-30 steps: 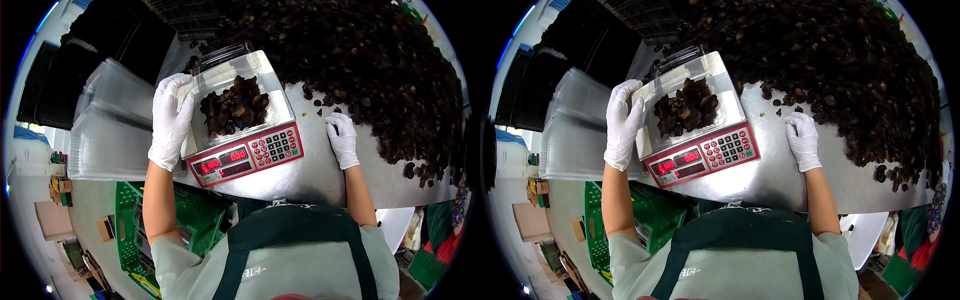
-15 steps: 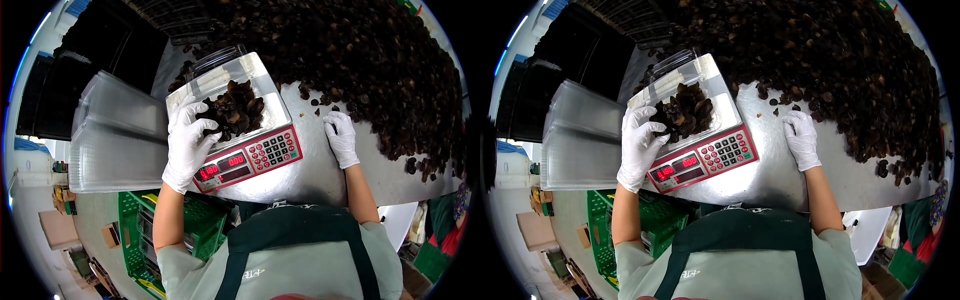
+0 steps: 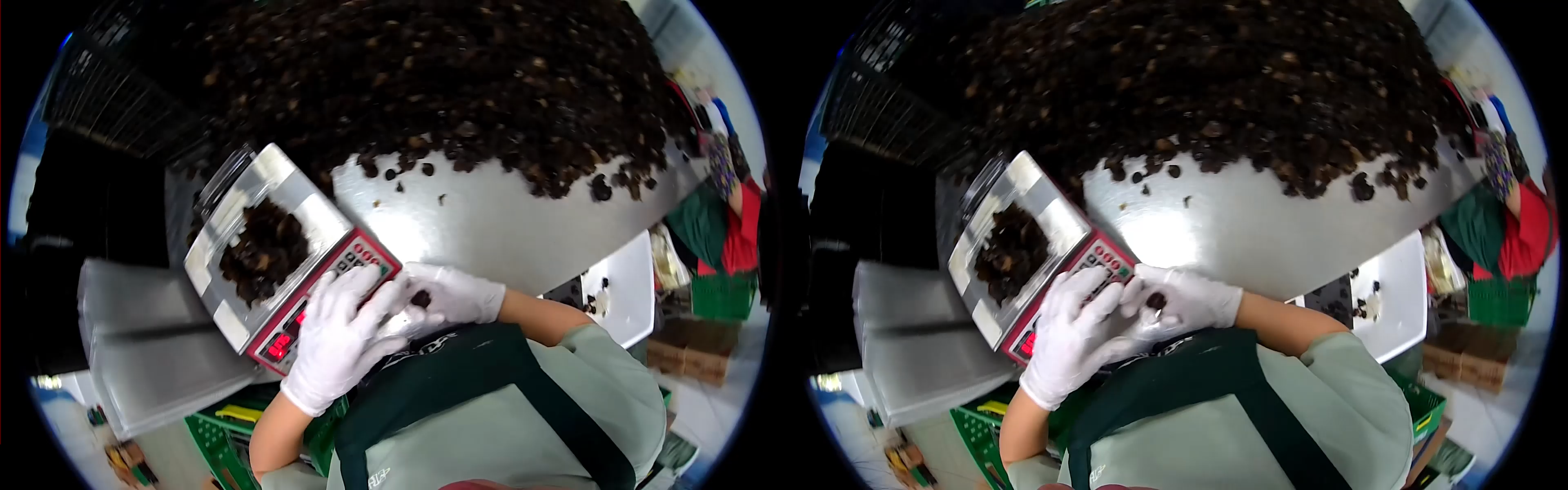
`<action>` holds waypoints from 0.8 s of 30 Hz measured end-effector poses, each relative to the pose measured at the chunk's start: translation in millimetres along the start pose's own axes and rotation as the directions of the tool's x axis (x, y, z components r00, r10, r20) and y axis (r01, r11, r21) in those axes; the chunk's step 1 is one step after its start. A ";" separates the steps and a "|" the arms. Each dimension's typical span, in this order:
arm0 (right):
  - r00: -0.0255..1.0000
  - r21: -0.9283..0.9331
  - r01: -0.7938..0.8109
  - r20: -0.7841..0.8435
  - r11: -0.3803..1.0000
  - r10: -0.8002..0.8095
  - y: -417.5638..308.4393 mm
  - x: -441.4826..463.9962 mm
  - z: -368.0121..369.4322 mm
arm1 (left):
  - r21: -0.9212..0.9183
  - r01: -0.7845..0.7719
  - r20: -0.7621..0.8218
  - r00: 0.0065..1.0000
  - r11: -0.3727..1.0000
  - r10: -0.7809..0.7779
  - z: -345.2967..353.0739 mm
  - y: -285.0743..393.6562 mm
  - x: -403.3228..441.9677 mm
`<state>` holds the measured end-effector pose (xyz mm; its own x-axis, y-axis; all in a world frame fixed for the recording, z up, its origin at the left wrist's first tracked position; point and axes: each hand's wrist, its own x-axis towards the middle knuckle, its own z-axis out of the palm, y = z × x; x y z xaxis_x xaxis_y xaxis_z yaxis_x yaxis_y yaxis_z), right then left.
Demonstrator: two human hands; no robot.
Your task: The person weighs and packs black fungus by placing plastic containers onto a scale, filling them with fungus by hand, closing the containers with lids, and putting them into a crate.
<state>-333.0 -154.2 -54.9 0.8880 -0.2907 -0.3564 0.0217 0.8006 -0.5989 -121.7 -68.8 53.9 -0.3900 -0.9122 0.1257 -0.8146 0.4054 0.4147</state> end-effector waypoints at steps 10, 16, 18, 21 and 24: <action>0.466 -0.707 -0.592 -0.692 0.387 -0.551 -71.5 -198.9 -83.2 | -0.087 0.378 -0.525 0.769 0.922 -0.365 -48.2 -53.3 -65.6; 0.552 -0.950 -0.294 -0.261 0.109 -0.792 -84.8 -26.4 -100.7 | -0.147 0.361 -0.682 0.638 0.921 -0.359 -71.2 -55.9 -63.9; 0.588 -0.939 -0.345 -0.205 -0.014 -0.782 -83.7 8.5 -128.6 | -0.111 0.429 -0.652 0.649 0.896 -0.391 -74.2 -50.2 -74.0; 0.570 -0.916 -0.396 -0.183 -0.073 -0.801 -79.5 27.6 -147.5 | -0.114 0.478 -0.659 0.619 0.871 -0.426 -72.0 -41.6 -89.2; 0.517 -0.972 -0.232 -0.161 0.043 -0.841 -70.8 25.4 -143.9 | -0.154 0.542 -0.651 0.573 0.826 -0.497 -72.6 -49.7 -104.9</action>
<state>-378.1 -293.6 -124.8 0.3673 -0.9075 0.2037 -0.6514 -0.4073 -0.6401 -9.0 2.5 85.5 0.4613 -0.7630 0.4527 -0.8181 -0.1683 0.5499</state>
